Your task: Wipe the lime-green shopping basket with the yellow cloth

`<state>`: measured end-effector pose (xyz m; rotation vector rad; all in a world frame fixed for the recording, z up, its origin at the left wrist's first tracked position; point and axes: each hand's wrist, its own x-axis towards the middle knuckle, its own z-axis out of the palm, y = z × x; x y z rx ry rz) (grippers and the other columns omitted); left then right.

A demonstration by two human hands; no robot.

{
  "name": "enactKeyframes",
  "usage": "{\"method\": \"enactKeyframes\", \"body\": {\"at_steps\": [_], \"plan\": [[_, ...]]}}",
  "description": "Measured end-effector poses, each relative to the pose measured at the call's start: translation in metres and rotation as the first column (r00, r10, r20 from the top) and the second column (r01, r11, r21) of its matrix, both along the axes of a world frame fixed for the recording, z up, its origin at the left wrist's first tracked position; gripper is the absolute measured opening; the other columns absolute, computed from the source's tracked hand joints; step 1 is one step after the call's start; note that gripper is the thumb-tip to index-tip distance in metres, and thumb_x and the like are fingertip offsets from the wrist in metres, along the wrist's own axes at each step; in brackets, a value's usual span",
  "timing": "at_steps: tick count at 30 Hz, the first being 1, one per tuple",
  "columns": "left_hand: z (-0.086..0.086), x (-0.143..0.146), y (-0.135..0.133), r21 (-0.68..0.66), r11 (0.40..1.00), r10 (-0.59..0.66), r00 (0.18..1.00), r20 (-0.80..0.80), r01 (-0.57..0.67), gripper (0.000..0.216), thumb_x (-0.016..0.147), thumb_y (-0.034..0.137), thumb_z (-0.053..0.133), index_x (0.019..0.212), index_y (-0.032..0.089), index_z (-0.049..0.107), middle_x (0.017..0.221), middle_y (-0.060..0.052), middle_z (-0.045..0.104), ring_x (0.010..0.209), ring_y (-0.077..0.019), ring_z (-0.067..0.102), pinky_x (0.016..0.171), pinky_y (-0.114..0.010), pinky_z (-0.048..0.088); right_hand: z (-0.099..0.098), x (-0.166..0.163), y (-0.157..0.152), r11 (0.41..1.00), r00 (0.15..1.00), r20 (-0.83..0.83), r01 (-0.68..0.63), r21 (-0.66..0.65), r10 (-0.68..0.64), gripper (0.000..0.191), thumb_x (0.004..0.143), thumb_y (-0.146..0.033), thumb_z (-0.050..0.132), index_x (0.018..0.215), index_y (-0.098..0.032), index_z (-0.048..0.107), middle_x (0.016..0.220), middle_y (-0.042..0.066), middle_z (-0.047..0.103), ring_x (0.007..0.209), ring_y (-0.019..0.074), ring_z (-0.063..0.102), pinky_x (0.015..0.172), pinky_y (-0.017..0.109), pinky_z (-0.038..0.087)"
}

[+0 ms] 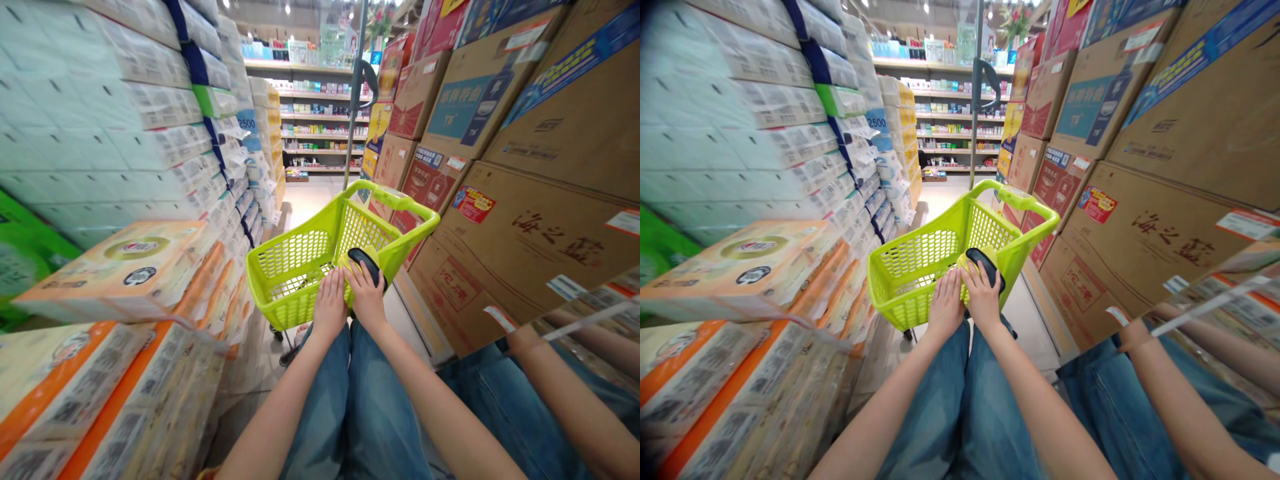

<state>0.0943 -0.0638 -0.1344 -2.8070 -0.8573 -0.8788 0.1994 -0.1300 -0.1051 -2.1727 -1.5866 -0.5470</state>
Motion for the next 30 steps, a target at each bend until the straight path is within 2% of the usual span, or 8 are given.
{"method": "enactKeyframes", "body": {"at_steps": [5, 9, 11, 15, 18, 21, 25, 30], "plan": [[0.004, -0.004, -0.001, -0.015, 0.999, -0.034, 0.999, 0.0, 0.034, 0.087, 0.078, 0.014, 0.049, 0.155, 0.007, 0.011, 0.162, -0.014, 0.026, 0.151, -0.0264, 0.02, 0.123, -0.045, 0.023, 0.026, 0.056, -0.016, 0.996, 0.989, 0.128, -0.069, -0.061, 0.076, 0.069, 0.082, -0.001, 0.042, 0.143, -0.032, 0.046, 0.152, 0.003, 0.046, 0.145, 0.0215, 0.033, 0.119, 0.059, 0.003], [0.005, -0.005, 0.0, -0.025, 0.998, -0.052, 0.999, -0.014, 0.052, 0.088, 0.078, 0.015, 0.05, 0.155, 0.006, 0.01, 0.163, -0.014, 0.023, 0.152, -0.0264, 0.017, 0.123, -0.044, 0.021, 0.047, 0.113, -0.025, 0.991, 0.985, 0.116, 0.129, 0.018, -0.131, 0.07, 0.08, -0.001, 0.041, 0.143, -0.031, 0.046, 0.154, 0.003, 0.044, 0.146, 0.0219, 0.031, 0.117, 0.062, 0.005], [0.005, -0.005, -0.001, -0.03, 0.998, -0.048, 0.999, -0.008, 0.047, 0.088, 0.078, 0.015, 0.05, 0.155, 0.007, 0.009, 0.163, -0.014, 0.022, 0.152, -0.0266, 0.017, 0.123, -0.044, 0.021, 0.049, 0.121, -0.024, 0.976, 0.974, 0.072, 0.213, 0.044, -0.216, 0.07, 0.079, -0.001, 0.04, 0.143, -0.03, 0.046, 0.155, 0.003, 0.043, 0.146, 0.0225, 0.03, 0.117, 0.063, 0.007], [0.004, -0.003, -0.002, -0.034, 0.999, -0.037, 0.999, 0.014, 0.038, 0.089, 0.078, 0.015, 0.05, 0.156, 0.009, 0.008, 0.163, -0.014, 0.023, 0.151, -0.027, 0.018, 0.123, -0.046, 0.022, 0.029, 0.076, -0.008, 0.964, 0.965, 0.012, 0.261, 0.059, -0.262, 0.07, 0.078, -0.003, 0.041, 0.144, -0.028, 0.047, 0.156, 0.004, 0.042, 0.147, 0.0248, 0.027, 0.116, 0.061, 0.012], [0.003, -0.003, -0.001, -0.021, 0.999, -0.041, 0.999, 0.007, 0.041, 0.086, 0.08, 0.015, 0.049, 0.156, 0.008, 0.01, 0.162, -0.015, 0.025, 0.151, -0.0265, 0.019, 0.122, -0.046, 0.023, 0.007, 0.021, 0.005, 0.993, 0.993, 0.018, 0.118, 0.019, -0.118, 0.069, 0.081, -0.004, 0.038, 0.145, -0.03, 0.045, 0.155, 0.003, 0.042, 0.148, 0.0226, 0.026, 0.118, 0.057, 0.012], [0.002, -0.003, 0.002, -0.004, 0.999, -0.034, 0.999, -0.002, 0.034, 0.08, 0.083, 0.018, 0.047, 0.155, 0.005, 0.014, 0.161, -0.015, 0.029, 0.15, -0.0263, 0.022, 0.122, -0.044, 0.023, -0.006, -0.014, 0.011, 0.996, 0.996, -0.044, 0.085, 0.033, -0.084, 0.063, 0.087, -0.008, 0.037, 0.147, -0.028, 0.044, 0.156, 0.003, 0.04, 0.149, 0.0227, 0.024, 0.118, 0.054, 0.015], [0.0, -0.003, 0.002, 0.008, 1.0, -0.029, 1.0, 0.006, 0.028, 0.081, 0.082, 0.018, 0.048, 0.155, 0.006, 0.014, 0.16, -0.016, 0.03, 0.15, -0.026, 0.022, 0.122, -0.045, 0.024, -0.004, -0.018, 0.008, 0.997, 0.996, -0.051, 0.07, 0.021, -0.069, 0.062, 0.088, -0.008, 0.037, 0.147, -0.028, 0.043, 0.156, 0.004, 0.041, 0.149, 0.0223, 0.025, 0.118, 0.055, 0.013], [0.001, -0.002, -0.001, -0.013, 0.999, -0.034, 0.999, 0.024, 0.034, 0.087, 0.078, 0.013, 0.048, 0.156, 0.009, 0.01, 0.161, -0.015, 0.028, 0.151, -0.0259, 0.021, 0.122, -0.046, 0.024, 0.009, 0.01, -0.003, 0.999, 0.998, 0.058, -0.029, -0.04, 0.031, 0.068, 0.084, -0.003, 0.039, 0.146, -0.03, 0.043, 0.155, 0.003, 0.042, 0.147, 0.0207, 0.029, 0.119, 0.057, 0.008]]}}
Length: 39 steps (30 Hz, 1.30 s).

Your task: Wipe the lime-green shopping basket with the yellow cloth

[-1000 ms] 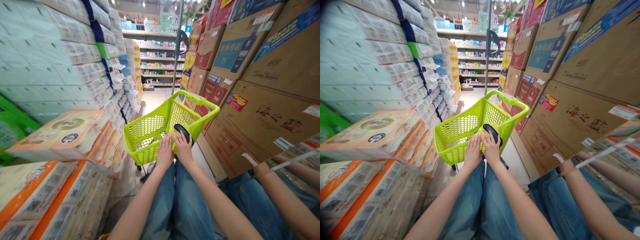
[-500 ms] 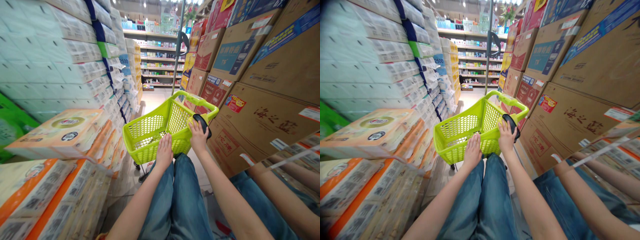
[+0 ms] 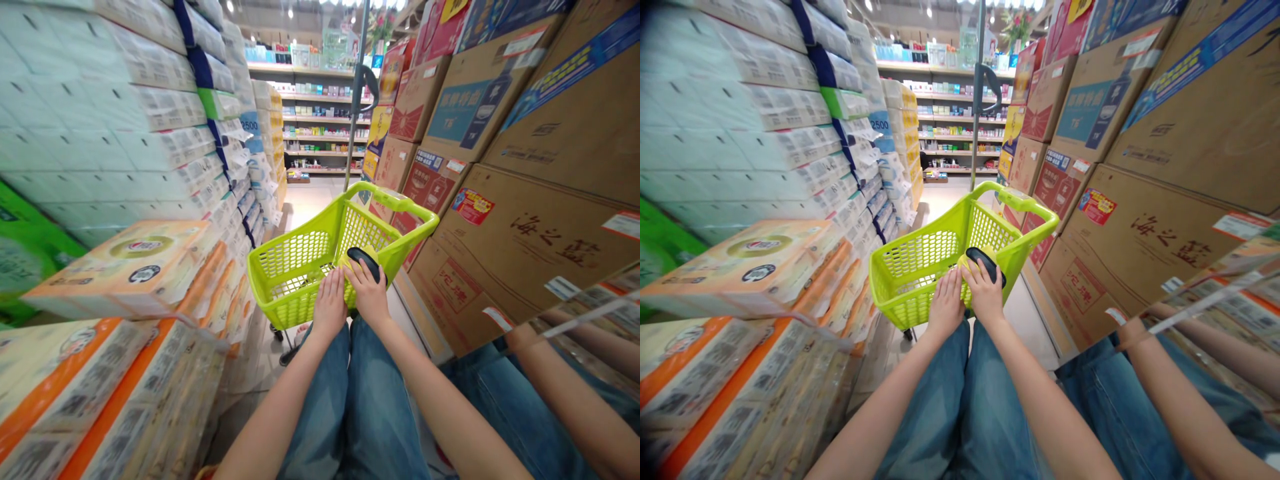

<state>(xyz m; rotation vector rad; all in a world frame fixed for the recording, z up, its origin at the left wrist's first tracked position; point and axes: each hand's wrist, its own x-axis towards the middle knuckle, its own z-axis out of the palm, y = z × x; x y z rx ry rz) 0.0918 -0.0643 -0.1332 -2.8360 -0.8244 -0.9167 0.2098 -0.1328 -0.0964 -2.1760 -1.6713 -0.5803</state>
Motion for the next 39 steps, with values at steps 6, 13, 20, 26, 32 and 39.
{"method": "enactKeyframes", "body": {"at_steps": [6, 13, 20, 26, 32, 39], "plan": [[0.003, -0.002, 0.0, -0.016, 1.0, -0.018, 1.0, -0.02, 0.017, 0.09, 0.077, 0.014, 0.05, 0.156, 0.008, 0.007, 0.162, -0.014, 0.024, 0.151, -0.0263, 0.018, 0.123, -0.045, 0.023, 0.034, 0.085, -0.017, 0.988, 0.987, 0.051, 0.149, 0.041, -0.151, 0.069, 0.081, -0.001, 0.041, 0.143, -0.031, 0.047, 0.153, 0.001, 0.045, 0.146, 0.0212, 0.031, 0.118, 0.06, 0.005], [0.003, -0.002, -0.001, -0.008, 1.0, -0.005, 0.999, -0.032, 0.005, 0.089, 0.078, 0.016, 0.05, 0.155, 0.006, 0.009, 0.163, -0.015, 0.023, 0.152, -0.0262, 0.016, 0.123, -0.044, 0.021, 0.037, 0.088, -0.007, 0.926, 0.93, -0.076, 0.366, 0.098, -0.36, 0.067, 0.08, -0.004, 0.042, 0.142, -0.029, 0.048, 0.155, 0.003, 0.043, 0.147, 0.0228, 0.028, 0.117, 0.061, 0.013], [0.0, 0.001, 0.001, 0.0, 1.0, 0.004, 1.0, 0.001, -0.004, 0.083, 0.081, 0.015, 0.047, 0.155, 0.007, 0.012, 0.16, -0.016, 0.029, 0.15, -0.0269, 0.022, 0.122, -0.046, 0.023, -0.005, -0.02, 0.014, 0.993, 0.989, -0.091, 0.117, 0.027, -0.115, 0.061, 0.088, -0.008, 0.037, 0.145, -0.028, 0.046, 0.156, 0.004, 0.041, 0.148, 0.0217, 0.026, 0.118, 0.056, 0.012], [-0.001, 0.0, 0.001, 0.005, 1.0, 0.008, 1.0, -0.02, -0.008, 0.084, 0.08, 0.015, 0.047, 0.155, 0.007, 0.012, 0.161, -0.015, 0.029, 0.15, -0.0267, 0.022, 0.122, -0.045, 0.023, -0.007, -0.018, 0.008, 0.998, 0.998, -0.036, 0.056, 0.033, -0.055, 0.061, 0.089, -0.008, 0.037, 0.147, -0.028, 0.043, 0.156, 0.004, 0.041, 0.148, 0.0215, 0.028, 0.119, 0.058, 0.009], [0.003, -0.002, -0.001, 0.001, 1.0, 0.002, 0.999, -0.053, -0.002, 0.088, 0.078, 0.016, 0.049, 0.155, 0.006, 0.008, 0.163, -0.014, 0.021, 0.152, -0.0261, 0.014, 0.124, -0.044, 0.019, 0.02, 0.06, -0.018, 0.998, 0.991, 0.115, 0.064, -0.003, -0.063, 0.068, 0.086, -0.003, 0.037, 0.148, -0.03, 0.04, 0.156, 0.003, 0.041, 0.147, 0.0209, 0.03, 0.119, 0.061, 0.004], [0.004, -0.001, -0.002, -0.008, 1.0, 0.016, 0.998, -0.053, -0.016, 0.088, 0.078, 0.016, 0.05, 0.155, 0.006, 0.008, 0.164, -0.014, 0.02, 0.152, -0.0262, 0.013, 0.124, -0.043, 0.018, 0.04, 0.098, -0.013, 0.924, 0.924, 0.026, 0.382, 0.018, -0.383, 0.069, 0.084, -0.003, 0.037, 0.148, -0.029, 0.041, 0.159, 0.003, 0.034, 0.149, 0.0231, 0.023, 0.116, 0.066, 0.01]]}}
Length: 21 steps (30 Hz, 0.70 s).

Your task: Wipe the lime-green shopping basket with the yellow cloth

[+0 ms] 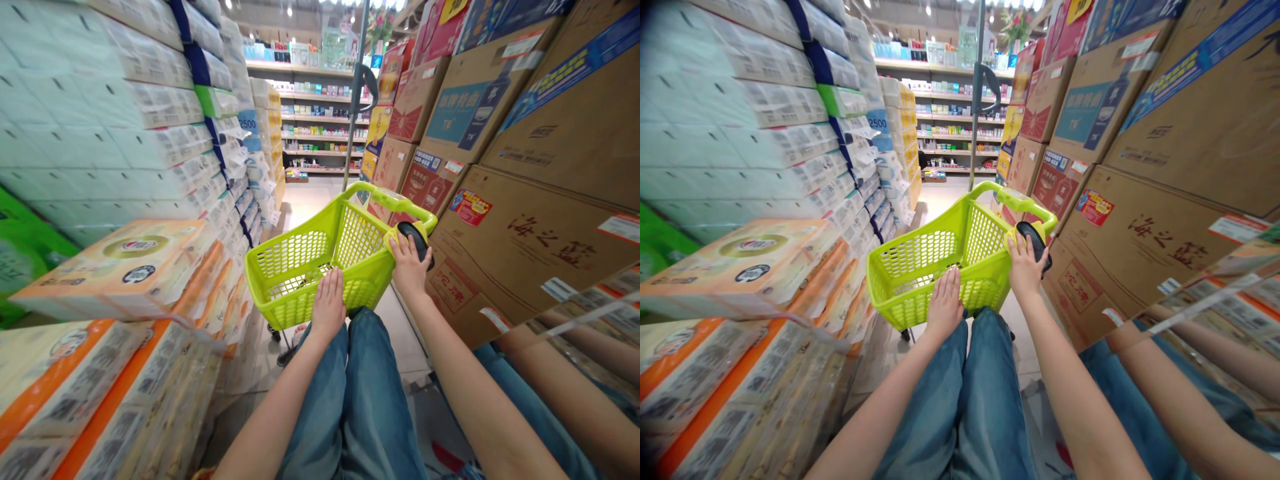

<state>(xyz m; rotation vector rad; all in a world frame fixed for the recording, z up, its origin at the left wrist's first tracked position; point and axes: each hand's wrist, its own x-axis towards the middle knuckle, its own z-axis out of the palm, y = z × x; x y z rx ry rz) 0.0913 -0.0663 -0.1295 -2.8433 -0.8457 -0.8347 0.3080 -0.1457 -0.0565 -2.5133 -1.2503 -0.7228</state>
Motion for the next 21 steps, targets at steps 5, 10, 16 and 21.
{"method": "enactKeyframes", "body": {"at_steps": [5, 10, 16, 21], "plan": [[-0.002, 0.001, 0.001, 0.004, 1.0, -0.002, 1.0, 0.002, 0.002, 0.084, 0.08, 0.016, 0.049, 0.155, 0.005, 0.012, 0.163, -0.014, 0.023, 0.152, -0.0267, 0.017, 0.124, -0.044, 0.02, -0.036, -0.086, 0.021, 0.991, 0.99, -0.052, -0.132, 0.01, 0.132, 0.068, 0.085, -0.004, 0.034, 0.15, -0.026, 0.039, 0.16, 0.003, 0.033, 0.15, 0.0241, 0.021, 0.116, 0.064, 0.012], [-0.003, 0.001, 0.005, 0.018, 1.0, -0.006, 1.0, 0.003, 0.006, 0.077, 0.084, 0.018, 0.046, 0.154, 0.005, 0.017, 0.16, -0.015, 0.029, 0.15, -0.0262, 0.022, 0.123, -0.044, 0.022, -0.06, -0.129, 0.027, 0.968, 0.968, -0.046, -0.246, 0.053, 0.248, 0.06, 0.093, -0.013, 0.033, 0.152, -0.025, 0.035, 0.16, 0.006, 0.033, 0.15, 0.0246, 0.021, 0.117, 0.059, 0.016], [0.0, -0.001, 0.001, -0.005, 1.0, -0.018, 1.0, 0.002, 0.018, 0.086, 0.078, 0.014, 0.049, 0.155, 0.005, 0.012, 0.163, -0.014, 0.023, 0.152, -0.0264, 0.016, 0.124, -0.044, 0.02, -0.047, -0.068, 0.006, 0.941, 0.935, 0.1, -0.337, -0.043, 0.339, 0.063, 0.094, -0.011, 0.035, 0.154, -0.029, 0.029, 0.158, 0.005, 0.036, 0.148, 0.0211, 0.026, 0.119, 0.06, 0.006], [0.001, -0.002, 0.001, -0.019, 0.999, -0.032, 0.999, 0.014, 0.032, 0.089, 0.078, 0.016, 0.05, 0.156, 0.006, 0.008, 0.163, -0.014, 0.022, 0.152, -0.0265, 0.016, 0.123, -0.044, 0.02, -0.024, -0.004, -0.004, 0.988, 0.981, 0.119, -0.154, 0.009, 0.152, 0.068, 0.089, -0.005, 0.037, 0.153, -0.028, 0.032, 0.158, 0.004, 0.036, 0.148, 0.022, 0.025, 0.118, 0.064, 0.005]]}}
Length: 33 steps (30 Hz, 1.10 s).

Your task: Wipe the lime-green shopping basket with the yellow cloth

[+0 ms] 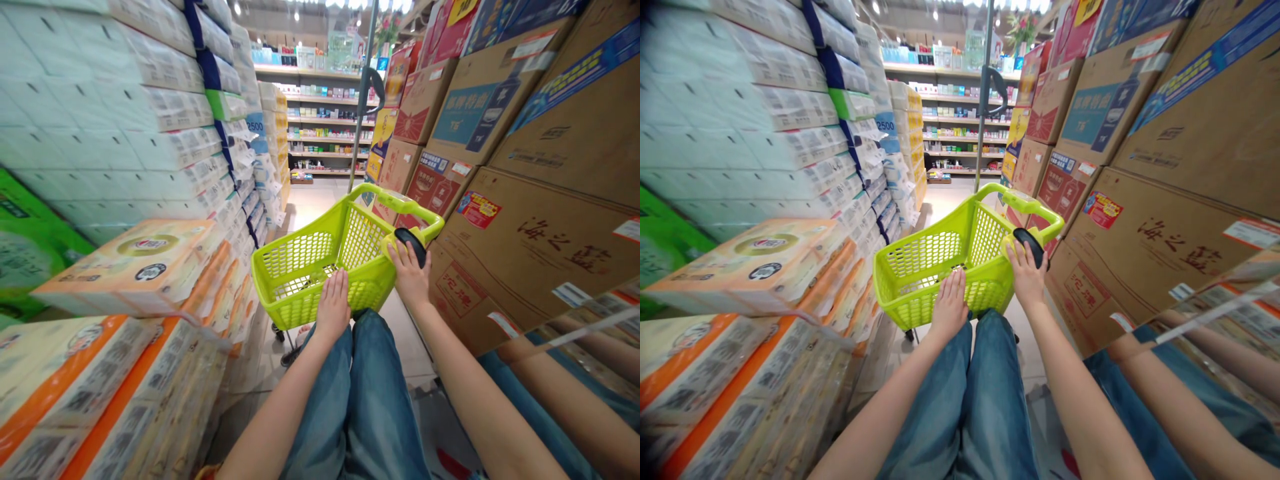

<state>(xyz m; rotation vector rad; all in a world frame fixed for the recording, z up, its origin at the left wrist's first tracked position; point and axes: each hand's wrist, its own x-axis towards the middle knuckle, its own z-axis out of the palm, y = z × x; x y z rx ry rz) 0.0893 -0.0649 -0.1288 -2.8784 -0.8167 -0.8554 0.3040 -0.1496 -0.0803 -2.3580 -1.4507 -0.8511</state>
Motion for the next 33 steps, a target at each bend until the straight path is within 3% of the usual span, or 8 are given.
{"method": "enactKeyframes", "body": {"at_steps": [3, 6, 10, 13, 19, 26, 30, 33], "plan": [[0.0, 0.001, 0.0, 0.004, 1.0, 0.006, 1.0, 0.001, -0.006, 0.09, 0.077, 0.016, 0.05, 0.156, 0.006, 0.007, 0.163, -0.014, 0.022, 0.152, -0.026, 0.016, 0.123, -0.045, 0.021, 0.003, 0.0, 0.007, 0.992, 0.991, -0.063, 0.117, 0.041, -0.115, 0.07, 0.086, -0.004, 0.038, 0.152, -0.027, 0.033, 0.16, 0.004, 0.033, 0.149, 0.0231, 0.022, 0.117, 0.064, 0.008], [-0.002, 0.002, 0.0, 0.015, 1.0, 0.015, 1.0, -0.003, -0.015, 0.088, 0.078, 0.015, 0.05, 0.155, 0.005, 0.009, 0.163, -0.015, 0.022, 0.152, -0.0262, 0.016, 0.123, -0.044, 0.02, -0.009, -0.036, 0.019, 0.987, 0.983, -0.116, 0.15, 0.052, -0.144, 0.069, 0.086, -0.005, 0.037, 0.152, -0.025, 0.034, 0.161, 0.005, 0.029, 0.15, 0.0253, 0.019, 0.116, 0.063, 0.013], [-0.005, 0.003, 0.002, 0.035, 0.999, 0.031, 1.0, 0.004, -0.031, 0.082, 0.082, 0.016, 0.047, 0.155, 0.005, 0.013, 0.162, -0.015, 0.026, 0.151, -0.0261, 0.019, 0.123, -0.044, 0.021, -0.033, -0.102, 0.033, 1.0, 0.99, -0.144, -0.01, -0.005, 0.009, 0.063, 0.091, -0.01, 0.033, 0.152, -0.027, 0.034, 0.161, 0.004, 0.03, 0.15, 0.0243, 0.019, 0.116, 0.06, 0.017], [-0.006, 0.003, 0.004, 0.045, 0.999, 0.027, 1.0, 0.004, -0.027, 0.077, 0.085, 0.019, 0.046, 0.155, 0.006, 0.015, 0.16, -0.016, 0.029, 0.15, -0.0262, 0.022, 0.123, -0.044, 0.022, -0.041, -0.126, 0.035, 0.998, 0.983, -0.174, -0.061, 0.014, 0.063, 0.057, 0.096, -0.017, 0.033, 0.152, -0.025, 0.034, 0.161, 0.006, 0.031, 0.15, 0.0255, 0.019, 0.116, 0.06, 0.018], [-0.001, 0.001, 0.001, 0.024, 0.999, 0.022, 1.0, -0.008, -0.022, 0.087, 0.078, 0.013, 0.048, 0.155, 0.006, 0.01, 0.162, -0.015, 0.025, 0.151, -0.0258, 0.019, 0.123, -0.045, 0.024, -0.024, -0.083, 0.019, 0.983, 0.98, -0.075, -0.185, -0.012, 0.184, 0.064, 0.09, -0.007, 0.037, 0.15, -0.03, 0.037, 0.155, 0.006, 0.043, 0.147, 0.0226, 0.028, 0.118, 0.062, 0.006], [0.002, -0.001, 0.0, 0.007, 1.0, 0.012, 0.999, -0.038, -0.011, 0.088, 0.077, 0.015, 0.051, 0.155, 0.005, 0.011, 0.163, -0.015, 0.022, 0.152, -0.0264, 0.017, 0.124, -0.043, 0.02, 0.008, 0.004, 0.008, 0.995, 0.994, -0.092, 0.061, 0.085, -0.053, 0.075, 0.078, -0.001, 0.04, 0.147, -0.029, 0.041, 0.156, 0.003, 0.04, 0.148, 0.0214, 0.024, 0.118, 0.062, 0.003], [-0.001, 0.001, 0.0, 0.004, 1.0, 0.011, 1.0, -0.003, -0.011, 0.088, 0.078, 0.016, 0.05, 0.155, 0.006, 0.009, 0.163, -0.014, 0.022, 0.152, -0.0269, 0.017, 0.124, -0.044, 0.02, 0.001, -0.019, 0.021, 0.982, 0.982, -0.133, 0.151, 0.114, -0.135, 0.069, 0.08, -0.004, 0.04, 0.146, -0.025, 0.043, 0.159, 0.006, 0.036, 0.149, 0.0262, 0.02, 0.116, 0.063, 0.011], [-0.002, 0.002, 0.001, 0.003, 1.0, 0.011, 1.0, 0.022, -0.011, 0.087, 0.078, 0.015, 0.049, 0.156, 0.007, 0.009, 0.162, -0.015, 0.024, 0.151, -0.0274, 0.019, 0.123, -0.046, 0.021, -0.018, -0.071, 0.033, 0.995, 0.992, -0.125, 0.023, 0.094, -0.011, 0.061, 0.087, -0.007, 0.037, 0.145, -0.025, 0.045, 0.157, 0.007, 0.039, 0.148, 0.0273, 0.023, 0.115, 0.063, 0.013]]}}
